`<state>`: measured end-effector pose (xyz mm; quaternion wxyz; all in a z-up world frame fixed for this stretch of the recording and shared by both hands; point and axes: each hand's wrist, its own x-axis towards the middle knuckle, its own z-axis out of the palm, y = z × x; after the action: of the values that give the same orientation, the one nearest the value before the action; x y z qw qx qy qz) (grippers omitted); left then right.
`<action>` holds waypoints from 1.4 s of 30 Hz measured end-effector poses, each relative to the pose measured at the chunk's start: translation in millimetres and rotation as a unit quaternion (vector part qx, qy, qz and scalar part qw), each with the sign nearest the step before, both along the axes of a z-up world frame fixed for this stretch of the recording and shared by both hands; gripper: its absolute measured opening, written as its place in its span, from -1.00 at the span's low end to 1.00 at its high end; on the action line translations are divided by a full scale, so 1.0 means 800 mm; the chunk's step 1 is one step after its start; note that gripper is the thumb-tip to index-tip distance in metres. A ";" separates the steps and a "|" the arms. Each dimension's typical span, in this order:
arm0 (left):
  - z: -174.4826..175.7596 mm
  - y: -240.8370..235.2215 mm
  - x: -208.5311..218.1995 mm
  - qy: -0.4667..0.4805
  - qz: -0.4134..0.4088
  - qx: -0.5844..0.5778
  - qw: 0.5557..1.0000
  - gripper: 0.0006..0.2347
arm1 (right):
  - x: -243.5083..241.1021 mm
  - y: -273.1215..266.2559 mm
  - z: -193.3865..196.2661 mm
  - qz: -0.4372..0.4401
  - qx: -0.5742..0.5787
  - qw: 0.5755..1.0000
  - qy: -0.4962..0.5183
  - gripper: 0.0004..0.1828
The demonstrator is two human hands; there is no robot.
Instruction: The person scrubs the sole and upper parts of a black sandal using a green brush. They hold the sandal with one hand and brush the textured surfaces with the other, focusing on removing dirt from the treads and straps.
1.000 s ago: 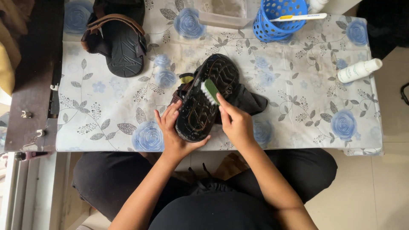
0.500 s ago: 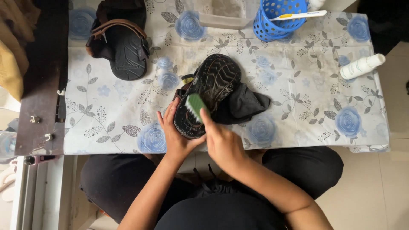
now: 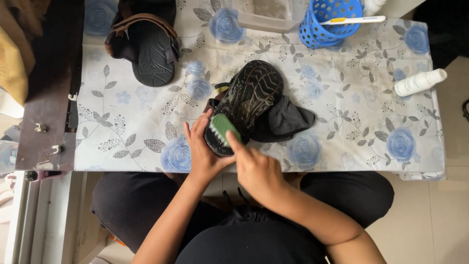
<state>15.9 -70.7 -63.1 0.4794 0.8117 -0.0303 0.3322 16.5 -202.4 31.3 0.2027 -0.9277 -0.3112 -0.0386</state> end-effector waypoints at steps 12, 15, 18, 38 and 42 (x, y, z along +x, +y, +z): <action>-0.009 0.001 0.003 0.007 -0.014 -0.024 1.000 -0.19 | 0.022 0.001 0.005 -0.046 -0.034 0.998 0.024 -0.44; -0.010 0.000 0.009 -0.010 -0.022 -0.039 0.999 -0.19 | 0.106 0.000 -0.043 -0.131 -0.106 0.983 -0.069 -0.47; -0.006 0.001 0.007 0.000 -0.019 -0.054 0.998 -0.20 | 0.121 0.002 -0.040 -0.113 0.001 0.994 0.014 -0.52; -0.009 0.009 0.003 0.062 -0.021 -0.100 0.993 -0.16 | 0.008 0.018 -0.029 -0.019 0.056 0.995 -0.080 -0.52; -0.030 0.009 -0.001 0.050 -0.020 -0.091 0.994 -0.18 | 0.032 0.041 -0.034 -0.021 0.069 0.991 -0.114 -0.53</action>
<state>15.1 -63.7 -86.8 0.5589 0.7793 0.0082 0.2831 42.5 -169.3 4.1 0.2285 -0.9074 -0.3094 -0.1693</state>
